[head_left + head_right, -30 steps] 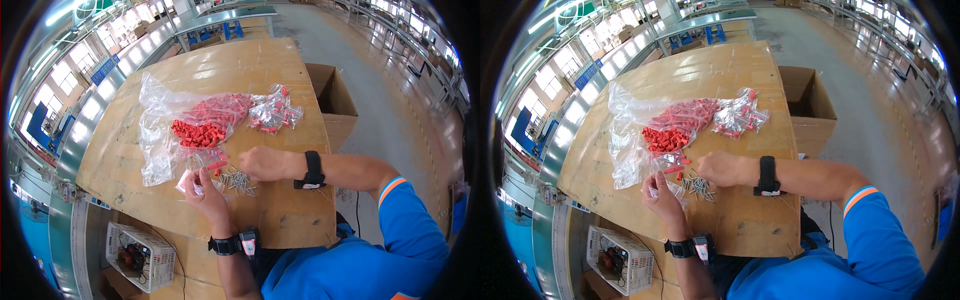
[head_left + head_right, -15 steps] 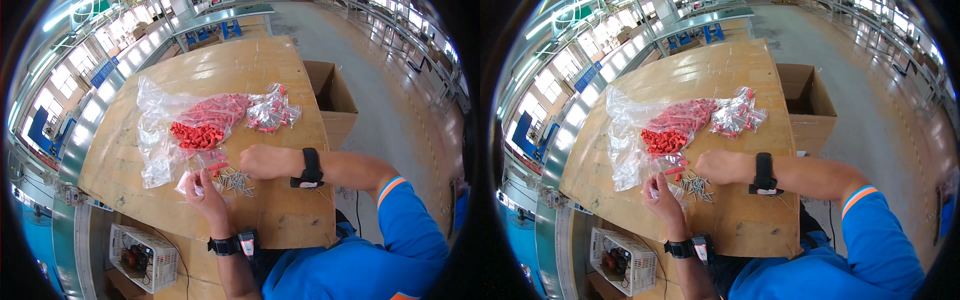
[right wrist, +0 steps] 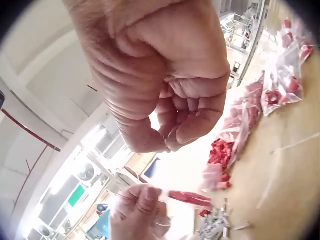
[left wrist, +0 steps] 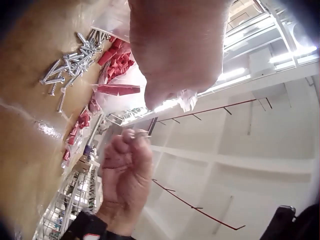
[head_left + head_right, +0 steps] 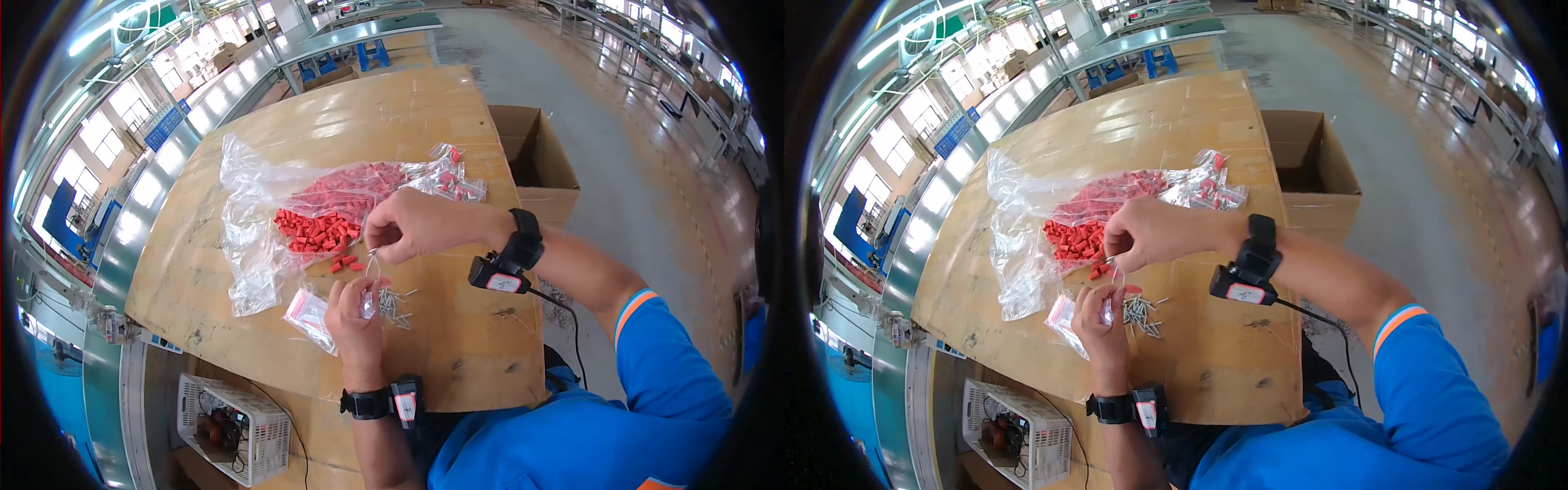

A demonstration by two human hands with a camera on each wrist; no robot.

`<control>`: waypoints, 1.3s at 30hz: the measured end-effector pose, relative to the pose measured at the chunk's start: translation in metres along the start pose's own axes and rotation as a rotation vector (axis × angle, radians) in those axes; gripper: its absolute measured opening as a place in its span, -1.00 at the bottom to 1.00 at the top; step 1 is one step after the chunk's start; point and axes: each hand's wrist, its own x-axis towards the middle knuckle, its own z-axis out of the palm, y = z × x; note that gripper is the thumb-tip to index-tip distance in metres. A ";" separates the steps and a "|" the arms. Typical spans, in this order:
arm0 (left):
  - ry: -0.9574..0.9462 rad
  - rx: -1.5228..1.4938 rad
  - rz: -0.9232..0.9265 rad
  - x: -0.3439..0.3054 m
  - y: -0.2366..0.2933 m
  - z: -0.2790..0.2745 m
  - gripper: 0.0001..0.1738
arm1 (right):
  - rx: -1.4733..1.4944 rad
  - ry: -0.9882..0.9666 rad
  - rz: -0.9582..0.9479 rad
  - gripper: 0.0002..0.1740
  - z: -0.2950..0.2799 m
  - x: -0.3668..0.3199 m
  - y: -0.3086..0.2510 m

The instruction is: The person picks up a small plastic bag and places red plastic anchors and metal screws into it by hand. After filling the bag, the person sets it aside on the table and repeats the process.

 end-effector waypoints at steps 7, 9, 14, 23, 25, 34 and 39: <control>0.001 -0.022 0.023 -0.001 0.001 -0.001 -0.90 | -0.254 -0.019 -0.242 -0.82 0.020 0.014 0.000; 0.009 -0.021 0.011 0.000 0.002 -0.002 -0.90 | -0.245 0.024 -0.259 -0.85 0.018 0.014 0.004; 0.023 -0.054 -0.035 -0.001 0.001 -0.002 -0.90 | 0.028 0.080 -0.095 -0.90 0.014 0.010 -0.007; 0.027 -0.058 -0.005 -0.001 -0.002 -0.002 -0.90 | -0.001 0.082 -0.185 -0.89 0.032 0.006 0.009; 0.027 -0.057 0.005 -0.002 -0.003 -0.001 -0.89 | -0.020 0.112 -0.247 -0.90 0.028 0.005 0.008; 0.039 -0.034 0.007 -0.001 0.000 -0.002 -0.87 | -0.153 0.122 -0.404 -0.90 0.024 0.005 0.012; 0.054 -0.064 -0.010 0.000 0.001 -0.004 -0.91 | 0.069 0.122 -0.083 -0.84 0.012 0.001 0.009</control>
